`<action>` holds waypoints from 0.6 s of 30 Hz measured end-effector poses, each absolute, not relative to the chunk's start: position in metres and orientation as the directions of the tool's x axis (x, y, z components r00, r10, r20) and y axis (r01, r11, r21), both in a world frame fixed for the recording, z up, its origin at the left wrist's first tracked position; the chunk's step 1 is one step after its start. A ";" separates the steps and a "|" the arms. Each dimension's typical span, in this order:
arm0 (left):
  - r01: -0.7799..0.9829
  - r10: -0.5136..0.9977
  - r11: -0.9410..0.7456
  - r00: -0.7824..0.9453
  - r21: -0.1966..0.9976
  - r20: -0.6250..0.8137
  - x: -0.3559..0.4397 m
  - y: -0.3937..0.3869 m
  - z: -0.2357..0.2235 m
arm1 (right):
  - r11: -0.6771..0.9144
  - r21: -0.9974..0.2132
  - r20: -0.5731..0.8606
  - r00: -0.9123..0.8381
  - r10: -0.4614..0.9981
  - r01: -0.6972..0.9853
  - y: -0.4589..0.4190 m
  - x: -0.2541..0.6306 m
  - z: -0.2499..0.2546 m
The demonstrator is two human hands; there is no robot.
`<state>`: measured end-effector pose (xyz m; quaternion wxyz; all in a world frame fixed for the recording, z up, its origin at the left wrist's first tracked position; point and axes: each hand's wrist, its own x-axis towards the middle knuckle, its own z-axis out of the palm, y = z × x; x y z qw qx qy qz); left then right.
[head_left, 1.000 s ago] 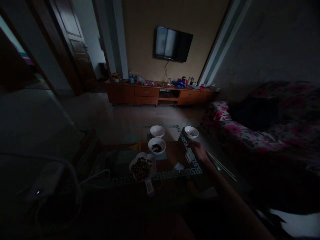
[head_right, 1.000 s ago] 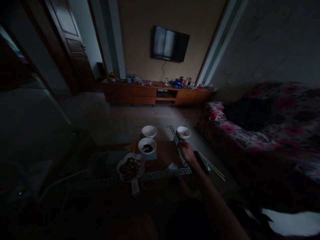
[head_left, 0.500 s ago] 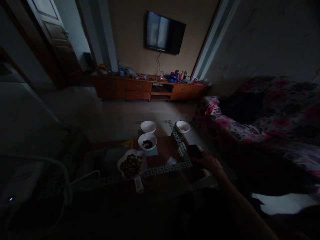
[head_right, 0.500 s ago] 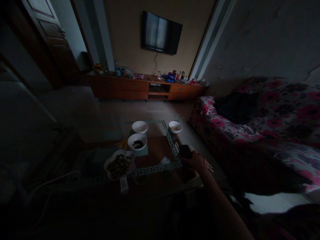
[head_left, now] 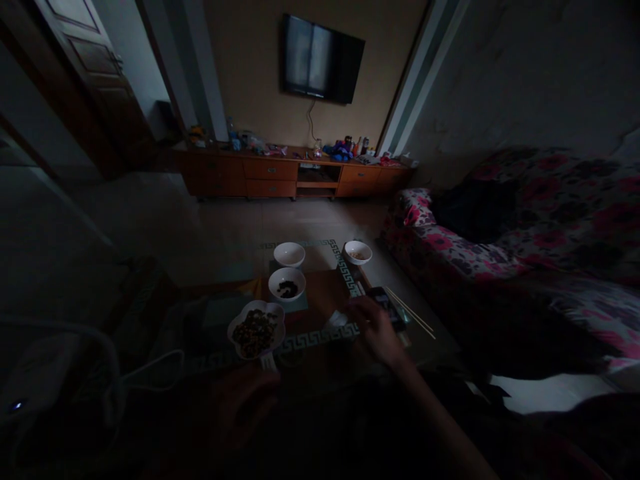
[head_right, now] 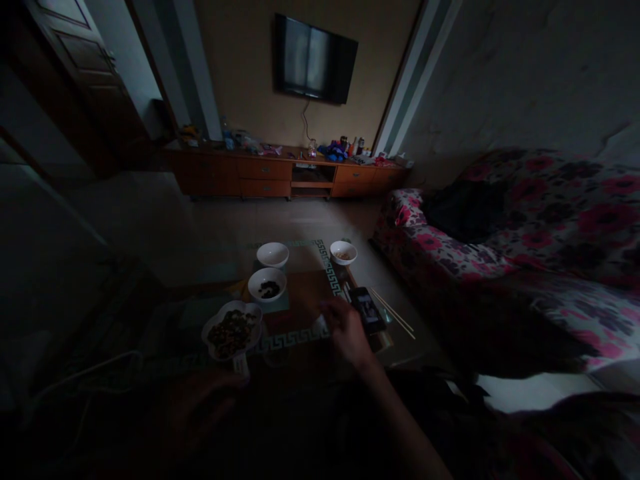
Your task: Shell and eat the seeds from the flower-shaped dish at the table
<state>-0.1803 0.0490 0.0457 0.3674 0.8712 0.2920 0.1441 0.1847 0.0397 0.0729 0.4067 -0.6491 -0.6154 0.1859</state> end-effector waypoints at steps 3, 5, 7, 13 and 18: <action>0.496 0.773 -0.477 0.630 0.725 0.078 -0.175 0.074 0.046 | 0.323 -0.792 0.364 -0.024 0.931 0.518 0.034 0.125 0.071; 0.501 0.820 -0.435 0.564 0.748 0.099 -0.166 0.079 0.044 | 0.452 -0.786 0.448 -0.115 0.886 0.422 0.032 0.095 0.069; 0.482 0.834 -0.426 0.536 0.766 0.127 -0.156 0.077 0.045 | 0.483 -0.795 0.470 -0.130 0.873 0.366 0.032 0.074 0.065; 0.384 0.858 -0.346 0.498 0.856 0.124 -0.148 0.067 0.071 | 0.382 -0.903 0.383 -0.034 0.923 0.198 0.034 0.059 0.074; 0.395 0.875 -0.382 0.445 0.836 0.189 -0.166 0.086 0.069 | 0.470 -0.769 0.550 0.072 0.832 0.433 0.009 0.090 0.121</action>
